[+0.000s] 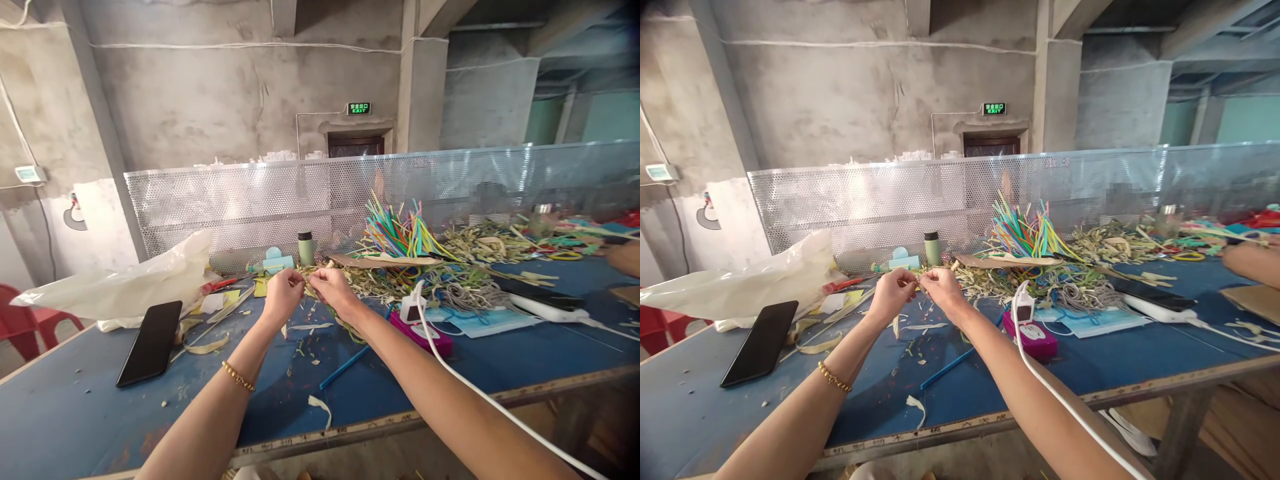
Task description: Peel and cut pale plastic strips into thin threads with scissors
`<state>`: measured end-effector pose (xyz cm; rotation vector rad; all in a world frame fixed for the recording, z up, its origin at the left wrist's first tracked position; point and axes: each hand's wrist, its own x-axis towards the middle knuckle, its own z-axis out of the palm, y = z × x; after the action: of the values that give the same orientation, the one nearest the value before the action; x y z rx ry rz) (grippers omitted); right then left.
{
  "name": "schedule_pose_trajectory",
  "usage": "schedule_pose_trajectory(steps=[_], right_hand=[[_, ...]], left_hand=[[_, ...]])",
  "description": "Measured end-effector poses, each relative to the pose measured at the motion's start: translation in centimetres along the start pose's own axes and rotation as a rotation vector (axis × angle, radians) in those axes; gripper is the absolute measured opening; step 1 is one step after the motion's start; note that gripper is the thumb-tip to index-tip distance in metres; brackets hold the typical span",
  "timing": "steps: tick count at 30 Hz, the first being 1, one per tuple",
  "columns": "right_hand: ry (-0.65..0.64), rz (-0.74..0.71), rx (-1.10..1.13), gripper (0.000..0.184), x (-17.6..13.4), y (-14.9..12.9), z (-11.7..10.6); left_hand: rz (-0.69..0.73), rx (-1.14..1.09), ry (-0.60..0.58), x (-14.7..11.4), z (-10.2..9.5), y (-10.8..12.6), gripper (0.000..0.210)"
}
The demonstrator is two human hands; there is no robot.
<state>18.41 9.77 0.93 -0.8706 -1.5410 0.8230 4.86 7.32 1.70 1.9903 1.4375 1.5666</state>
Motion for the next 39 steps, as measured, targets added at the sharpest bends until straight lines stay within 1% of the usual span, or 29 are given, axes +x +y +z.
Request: schedule_pose_trajectory(steps=[2,4,7,10,11,14,16,20,23,27,29,31,33,35,37,39], right_hand=[[-0.02,0.042,0.048,0.024,0.2,0.3,0.0],[-0.043,0.068,0.063,0.028,0.3,0.6,-0.1],[-0.049,0.082,0.043,0.026,0.5,1.0,-0.1],[-0.05,0.08,0.024,0.024,0.6,1.2,-0.2],[-0.054,0.072,0.02,0.024,0.6,1.2,-0.2],[-0.064,0.049,0.011,0.024,0.5,1.1,-0.2],[-0.064,0.044,0.01,0.02,0.5,0.9,-0.2],[-0.028,-0.017,-0.071,0.016,0.5,0.7,-0.3],[-0.007,-0.112,-0.185,0.014,0.6,0.8,-0.4],[-0.047,-0.29,-0.302,0.013,0.5,0.6,-0.6],[-0.048,-0.374,-0.393,0.01,0.4,0.4,-0.7],[-0.023,-0.405,-0.484,0.01,0.4,0.1,-0.9],[-0.016,-0.378,-0.516,0.011,0.5,0.1,-1.0],[-0.048,-0.306,-0.484,0.015,0.7,0.3,-1.1],[-0.089,-0.209,-0.412,0.021,0.8,0.5,-1.1],[-0.133,-0.108,-0.29,0.025,0.8,0.6,-1.1]], left_hand=[[0.064,0.129,0.05,-0.2,0.0,0.3,0.01],[0.117,0.204,0.086,-0.4,0.1,0.5,0.01],[0.16,0.207,0.098,-0.4,0.3,0.3,0.013],[0.156,0.17,0.094,-0.2,0.4,0.1,0.025],[0.147,0.17,0.091,-0.2,0.3,0.1,0.026],[0.132,0.204,0.075,-0.3,0.1,0.4,0.019],[0.138,0.227,0.061,-0.4,0.0,0.6,0.016],[0.141,0.24,0.045,-0.3,-0.2,0.5,0.015],[0.055,0.121,-0.024,0.1,-0.2,-0.1,0.013],[-0.128,-0.194,-0.138,0.5,-0.1,-0.9,0.015],[-0.156,-0.313,-0.188,0.6,-0.1,-1.1,0.017],[-0.144,-0.359,-0.217,0.6,-0.2,-1.2,0.017],[-0.122,-0.321,-0.215,0.7,-0.2,-1.1,0.012],[-0.096,-0.209,-0.181,0.7,-0.3,-1.0,0.01],[-0.059,-0.071,-0.138,0.6,-0.3,-0.7,0.012],[-0.02,0.028,-0.097,0.4,-0.4,-0.4,0.014]])
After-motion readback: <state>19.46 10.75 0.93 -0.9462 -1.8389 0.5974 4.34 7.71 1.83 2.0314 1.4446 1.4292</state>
